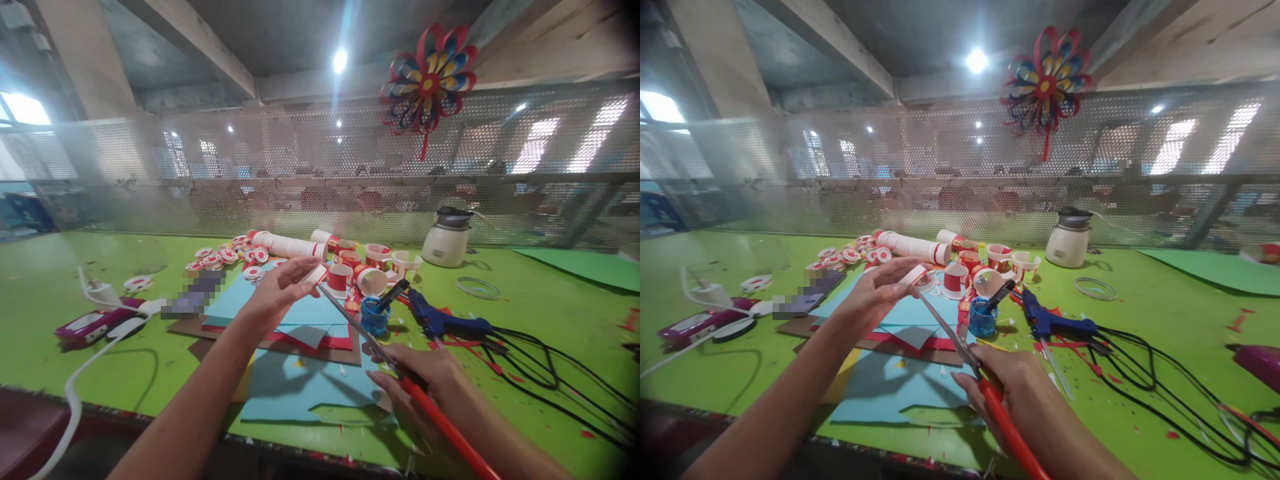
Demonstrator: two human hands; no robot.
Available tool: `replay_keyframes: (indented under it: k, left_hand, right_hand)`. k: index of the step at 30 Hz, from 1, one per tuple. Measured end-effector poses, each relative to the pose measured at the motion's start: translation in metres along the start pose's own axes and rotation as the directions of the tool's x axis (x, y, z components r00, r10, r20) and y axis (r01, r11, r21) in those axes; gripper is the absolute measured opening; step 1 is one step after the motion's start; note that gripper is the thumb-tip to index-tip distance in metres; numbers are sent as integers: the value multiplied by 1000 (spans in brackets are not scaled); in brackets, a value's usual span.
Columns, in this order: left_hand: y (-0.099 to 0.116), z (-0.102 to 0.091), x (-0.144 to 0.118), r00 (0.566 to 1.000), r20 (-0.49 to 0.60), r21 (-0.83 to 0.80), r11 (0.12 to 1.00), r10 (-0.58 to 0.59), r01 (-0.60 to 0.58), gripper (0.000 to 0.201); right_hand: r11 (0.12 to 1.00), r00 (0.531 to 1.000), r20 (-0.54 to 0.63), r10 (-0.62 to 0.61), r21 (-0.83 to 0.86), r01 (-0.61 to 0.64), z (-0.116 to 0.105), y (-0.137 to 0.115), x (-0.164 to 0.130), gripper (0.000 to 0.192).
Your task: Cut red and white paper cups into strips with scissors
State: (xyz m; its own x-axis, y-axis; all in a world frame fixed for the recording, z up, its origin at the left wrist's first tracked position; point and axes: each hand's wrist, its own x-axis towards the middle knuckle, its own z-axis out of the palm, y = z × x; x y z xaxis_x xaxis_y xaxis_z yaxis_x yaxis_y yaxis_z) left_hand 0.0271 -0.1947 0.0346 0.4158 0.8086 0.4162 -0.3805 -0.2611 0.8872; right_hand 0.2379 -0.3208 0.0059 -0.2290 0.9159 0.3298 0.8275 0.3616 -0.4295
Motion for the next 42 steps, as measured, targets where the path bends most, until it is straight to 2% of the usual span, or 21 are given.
replay_keyframes:
  k: [3,7,16,22,29,36,42]
  left_hand:
    - [-1,-4,1,1000,1,10,1000,10,-10,36]
    - [0,-8,2,999,27,23,1000,-21,20,37]
    - [6,-12,1,999,-36,49,999,12,-10,42]
    - [8,-16,3,1000,12,-49,998,27,-27,46]
    - [3,-14,2,995,97,-122,992,27,-15,47]
    - [2,-11,0,986,164,-127,992,31,-10,47]
    - [3,-10,0,980,194,-151,988,49,-20,48]
  right_hand:
    - [1000,1000,-27,-3,-30,2,2,2,-1,31]
    - [998,1000,-7,0,-66,-1,1,2,-1,31]
    - [996,995,79,-64,66,59,-10,1,4,29]
    - [976,996,50,-77,209,65,-12,9,3,30]
    - [948,997,-21,-69,310,72,-21,-2,-2,28]
    - [923,995,52,-88,381,62,-28,-5,-1,28]
    - [898,997,78,-5,439,-30,-25,1,-8,25]
